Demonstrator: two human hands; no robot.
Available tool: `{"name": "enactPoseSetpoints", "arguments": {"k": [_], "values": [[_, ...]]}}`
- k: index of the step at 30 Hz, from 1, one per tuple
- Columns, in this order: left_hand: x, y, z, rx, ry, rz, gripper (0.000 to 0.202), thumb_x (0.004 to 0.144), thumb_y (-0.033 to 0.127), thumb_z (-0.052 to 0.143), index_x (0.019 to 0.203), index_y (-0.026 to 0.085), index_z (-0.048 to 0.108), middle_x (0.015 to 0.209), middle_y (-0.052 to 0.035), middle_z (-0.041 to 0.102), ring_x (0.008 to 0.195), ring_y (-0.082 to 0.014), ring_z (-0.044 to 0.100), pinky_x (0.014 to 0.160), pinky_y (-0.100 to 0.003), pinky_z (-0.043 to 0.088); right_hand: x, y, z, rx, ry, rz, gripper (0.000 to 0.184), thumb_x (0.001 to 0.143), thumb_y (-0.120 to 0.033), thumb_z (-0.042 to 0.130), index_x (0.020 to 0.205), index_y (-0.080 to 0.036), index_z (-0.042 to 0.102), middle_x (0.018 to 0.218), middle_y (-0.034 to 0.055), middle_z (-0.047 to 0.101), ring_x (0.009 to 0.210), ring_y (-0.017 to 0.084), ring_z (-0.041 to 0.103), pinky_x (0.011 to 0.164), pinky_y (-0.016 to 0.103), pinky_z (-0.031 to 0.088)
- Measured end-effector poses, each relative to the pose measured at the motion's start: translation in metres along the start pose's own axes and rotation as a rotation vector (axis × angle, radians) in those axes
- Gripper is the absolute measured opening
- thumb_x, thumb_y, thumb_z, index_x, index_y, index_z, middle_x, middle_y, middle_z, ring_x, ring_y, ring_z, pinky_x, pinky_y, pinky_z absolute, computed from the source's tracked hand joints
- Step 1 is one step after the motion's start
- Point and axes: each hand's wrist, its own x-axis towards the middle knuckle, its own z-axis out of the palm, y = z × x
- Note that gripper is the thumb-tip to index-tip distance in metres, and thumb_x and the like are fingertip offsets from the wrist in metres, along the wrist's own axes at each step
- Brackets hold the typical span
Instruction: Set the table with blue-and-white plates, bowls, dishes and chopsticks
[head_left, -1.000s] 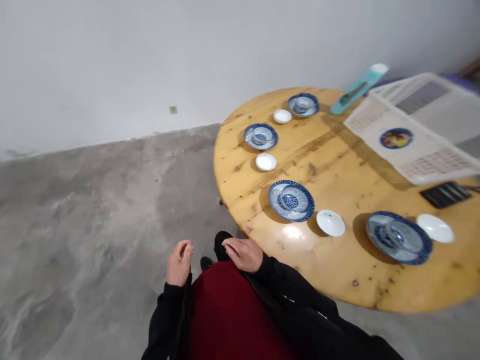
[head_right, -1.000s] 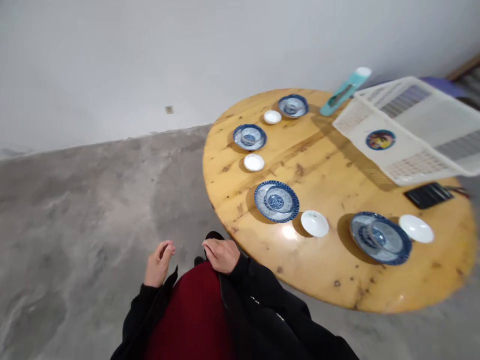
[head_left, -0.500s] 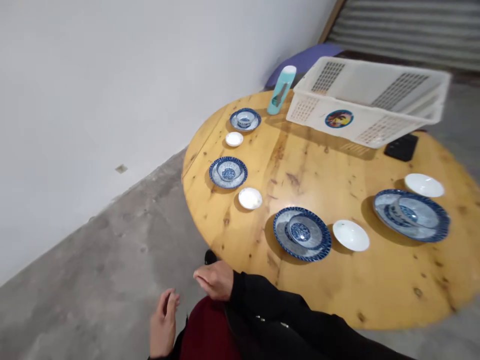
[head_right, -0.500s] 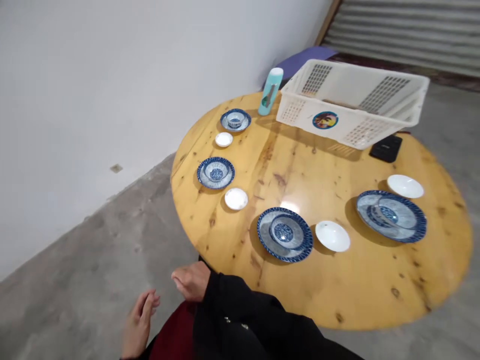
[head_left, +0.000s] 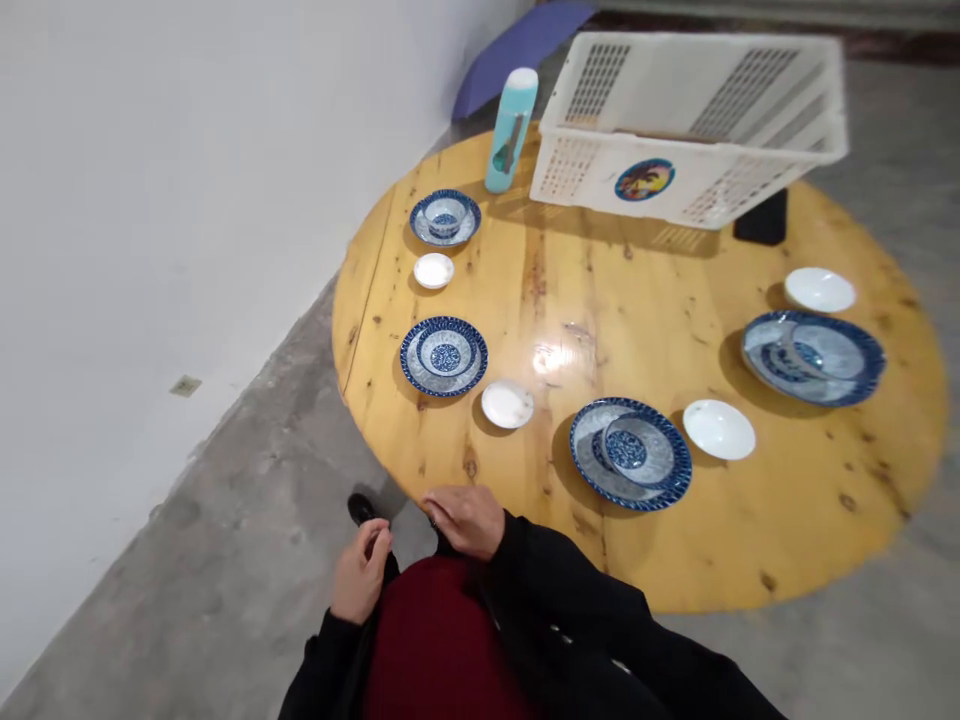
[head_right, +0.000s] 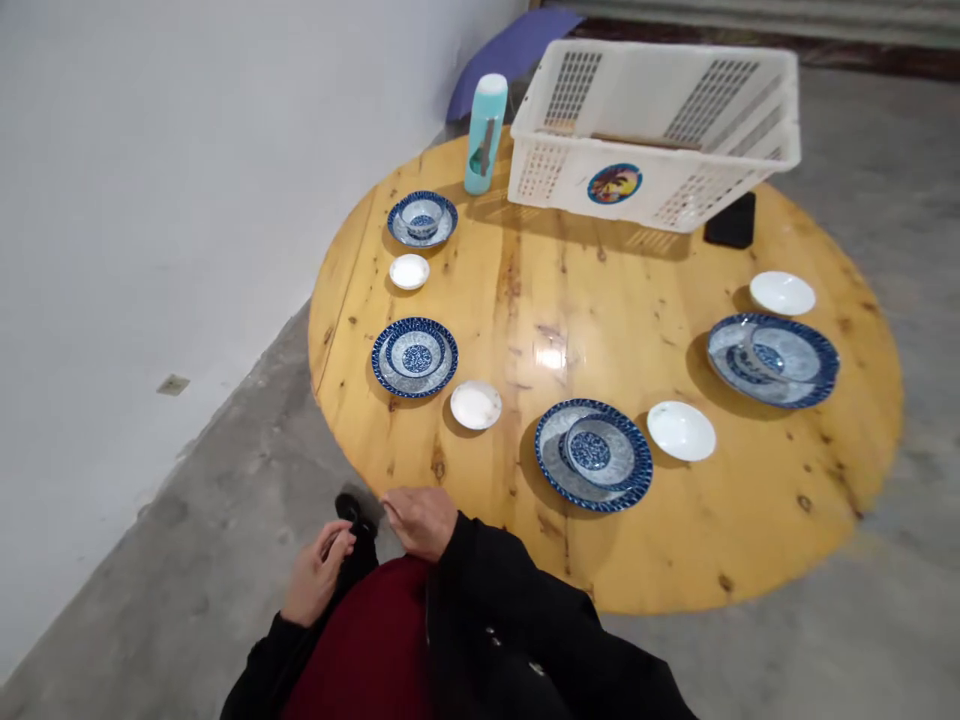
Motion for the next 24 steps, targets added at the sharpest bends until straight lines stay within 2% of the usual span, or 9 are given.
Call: {"name": "enactPoseSetpoints", "arguments": {"k": [3, 6, 13, 16, 20, 24], "values": [[0.037, 0.008, -0.014, 0.043, -0.085, 0.092, 0.046, 0.082, 0.061, 0.051, 0.097, 0.02, 0.065, 0.087, -0.0083, 0.073, 0.084, -0.0222, 0.071, 0.081, -0.035, 0.057, 0.005, 0.001, 0.008, 0.003, 0.124, 0.078, 0.023, 0.101, -0.023, 0.044, 0.102, -0.019, 0.067, 0.088, 0.0063, 0.076, 0.075, 0.014, 0.071, 0.065, 0.022, 0.044], [0.072, 0.017, -0.038, 0.064, -0.158, 0.174, 0.045, 0.083, 0.058, 0.049, 0.098, 0.019, 0.065, 0.084, -0.0075, 0.072, 0.08, -0.0209, 0.07, 0.078, -0.034, 0.057, 0.024, -0.009, 0.022, -0.012, 0.223, 0.143, 0.026, 0.102, -0.023, 0.042, 0.101, -0.018, 0.067, 0.084, 0.0057, 0.076, 0.072, 0.014, 0.071, 0.064, 0.022, 0.044], [0.154, 0.053, -0.119, 0.101, -0.254, 0.328, 0.036, 0.08, 0.052, 0.052, 0.089, 0.02, 0.065, 0.078, -0.0044, 0.071, 0.073, -0.0193, 0.067, 0.074, -0.032, 0.054, 0.102, -0.056, 0.06, -0.002, 0.381, 0.327, 0.028, 0.101, -0.023, 0.041, 0.102, -0.018, 0.068, 0.082, 0.0059, 0.076, 0.069, 0.015, 0.071, 0.066, 0.023, 0.049], [0.185, 0.064, -0.143, 0.061, -0.319, 0.346, 0.036, 0.079, 0.052, 0.054, 0.089, 0.019, 0.066, 0.078, -0.0049, 0.071, 0.072, -0.0192, 0.068, 0.073, -0.031, 0.054, 0.13, -0.075, 0.075, 0.016, 0.445, 0.411, 0.029, 0.101, -0.025, 0.04, 0.103, -0.019, 0.069, 0.082, 0.0064, 0.076, 0.068, 0.015, 0.071, 0.066, 0.024, 0.051], [0.223, 0.078, -0.156, 0.043, -0.403, 0.366, 0.034, 0.078, 0.05, 0.057, 0.088, 0.019, 0.066, 0.077, -0.005, 0.072, 0.071, -0.0186, 0.068, 0.072, -0.031, 0.054, 0.147, -0.086, 0.085, 0.01, 0.505, 0.507, 0.031, 0.101, -0.027, 0.04, 0.103, -0.019, 0.07, 0.081, 0.0068, 0.076, 0.07, 0.016, 0.073, 0.067, 0.025, 0.054], [0.257, 0.101, -0.151, 0.023, -0.427, 0.41, 0.034, 0.079, 0.05, 0.057, 0.086, 0.018, 0.066, 0.078, -0.0063, 0.072, 0.073, -0.0193, 0.069, 0.074, -0.032, 0.055, 0.152, -0.078, 0.083, -0.026, 0.591, 0.584, 0.029, 0.1, -0.026, 0.041, 0.101, -0.019, 0.069, 0.082, 0.007, 0.077, 0.067, 0.016, 0.073, 0.063, 0.025, 0.054]]}}
